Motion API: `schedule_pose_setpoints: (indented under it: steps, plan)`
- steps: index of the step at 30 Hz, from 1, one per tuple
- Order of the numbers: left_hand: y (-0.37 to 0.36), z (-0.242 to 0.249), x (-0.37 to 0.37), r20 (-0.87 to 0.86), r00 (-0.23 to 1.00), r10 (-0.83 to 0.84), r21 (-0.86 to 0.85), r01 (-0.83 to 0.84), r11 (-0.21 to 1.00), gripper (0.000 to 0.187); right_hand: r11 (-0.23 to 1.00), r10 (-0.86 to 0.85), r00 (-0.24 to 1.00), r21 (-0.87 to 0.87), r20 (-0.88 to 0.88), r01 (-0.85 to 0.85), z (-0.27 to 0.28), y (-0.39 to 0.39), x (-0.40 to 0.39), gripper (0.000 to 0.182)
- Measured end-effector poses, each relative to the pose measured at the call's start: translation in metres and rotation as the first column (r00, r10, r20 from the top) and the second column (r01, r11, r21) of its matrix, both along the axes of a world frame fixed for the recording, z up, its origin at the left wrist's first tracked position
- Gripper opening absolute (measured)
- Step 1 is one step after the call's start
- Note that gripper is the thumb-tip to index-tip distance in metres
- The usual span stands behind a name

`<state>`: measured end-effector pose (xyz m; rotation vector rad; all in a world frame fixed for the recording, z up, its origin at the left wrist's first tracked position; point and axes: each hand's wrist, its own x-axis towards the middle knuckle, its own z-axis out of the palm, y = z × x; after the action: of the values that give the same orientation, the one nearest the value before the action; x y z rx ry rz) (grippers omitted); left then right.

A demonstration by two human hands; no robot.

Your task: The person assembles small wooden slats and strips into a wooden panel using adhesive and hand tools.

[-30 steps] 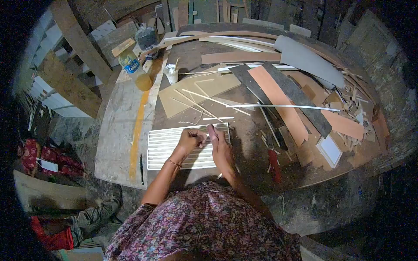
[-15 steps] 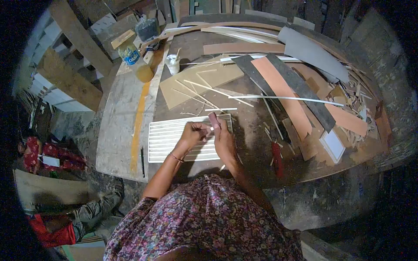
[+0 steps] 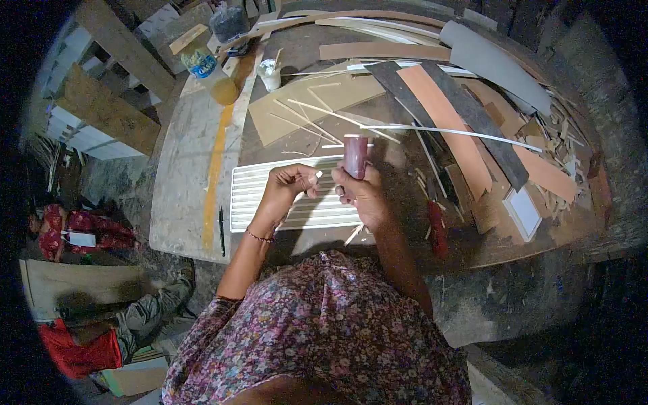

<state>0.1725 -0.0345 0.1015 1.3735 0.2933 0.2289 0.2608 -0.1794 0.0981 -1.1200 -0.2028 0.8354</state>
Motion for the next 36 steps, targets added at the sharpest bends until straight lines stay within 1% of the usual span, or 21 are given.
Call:
schedule_pose_setpoints:
  steps: [3,6,9,12,15,18,21,24,27,30,33,34,36]
  plan:
    - [-0.001,0.001,0.0,0.003,1.0,-0.026,0.03,0.026,0.999,0.007,0.999,0.041,0.998,-0.013,-0.046,-0.042,0.005,0.002,0.001,0.029]
    - [-0.003,0.002,0.001,0.011,0.999,-0.05,0.025,0.049,0.998,0.007,0.992,0.126,0.992,0.004,-0.013,-0.126,0.003,0.004,0.006,0.029]
    - [-0.002,-0.001,0.003,-0.007,0.998,-0.068,0.028,0.068,0.997,0.007,0.981,0.191,0.98,-0.003,-0.062,-0.192,0.002,0.006,0.008,0.03]
    - [0.001,-0.006,0.003,-0.03,0.995,-0.098,0.118,0.1,0.988,0.007,0.965,0.253,0.958,-0.036,-0.135,-0.26,0.005,0.005,0.013,0.032]
    - [0.002,-0.007,0.003,-0.037,0.993,-0.112,0.146,0.116,0.983,0.007,0.969,0.231,0.968,-0.069,-0.093,-0.238,0.006,0.006,0.014,0.033]
    - [0.002,-0.007,0.007,0.018,0.997,-0.08,0.061,0.078,0.995,0.008,0.991,0.129,0.991,-0.024,0.032,-0.128,0.005,0.009,0.011,0.031]
    - [0.001,-0.006,0.011,-0.005,0.999,-0.049,-0.025,0.049,0.998,0.01,1.0,0.005,0.993,0.025,0.116,-0.008,0.006,0.009,0.007,0.032]
    - [-0.001,-0.008,0.013,-0.044,0.997,-0.065,-0.043,0.063,0.997,0.012,1.0,-0.016,0.98,-0.003,0.198,0.017,0.004,0.01,0.008,0.033]
    - [-0.004,-0.012,0.016,0.002,0.994,-0.106,-0.06,0.106,0.993,0.014,0.997,-0.077,0.968,-0.013,0.241,0.082,0.002,0.013,0.009,0.033]
    - [-0.001,-0.01,0.015,-0.13,0.979,-0.158,-0.139,0.139,0.98,0.023,0.994,-0.072,0.949,-0.051,0.307,0.092,-0.005,0.013,0.015,0.035]
    - [-0.003,-0.007,0.011,-0.01,0.994,-0.109,-0.325,0.1,0.94,0.034,0.99,-0.111,0.943,-0.054,0.314,0.134,-0.005,0.012,0.024,0.035]
    - [0.004,-0.013,0.009,-0.025,0.985,-0.17,-0.318,0.153,0.936,0.041,0.988,-0.118,0.944,-0.057,0.309,0.142,-0.002,0.011,0.027,0.035]
    - [0.005,-0.022,0.008,-0.054,0.986,-0.158,-0.306,0.135,0.943,0.039,0.985,-0.132,0.946,-0.064,0.298,0.158,0.005,0.009,0.033,0.035]
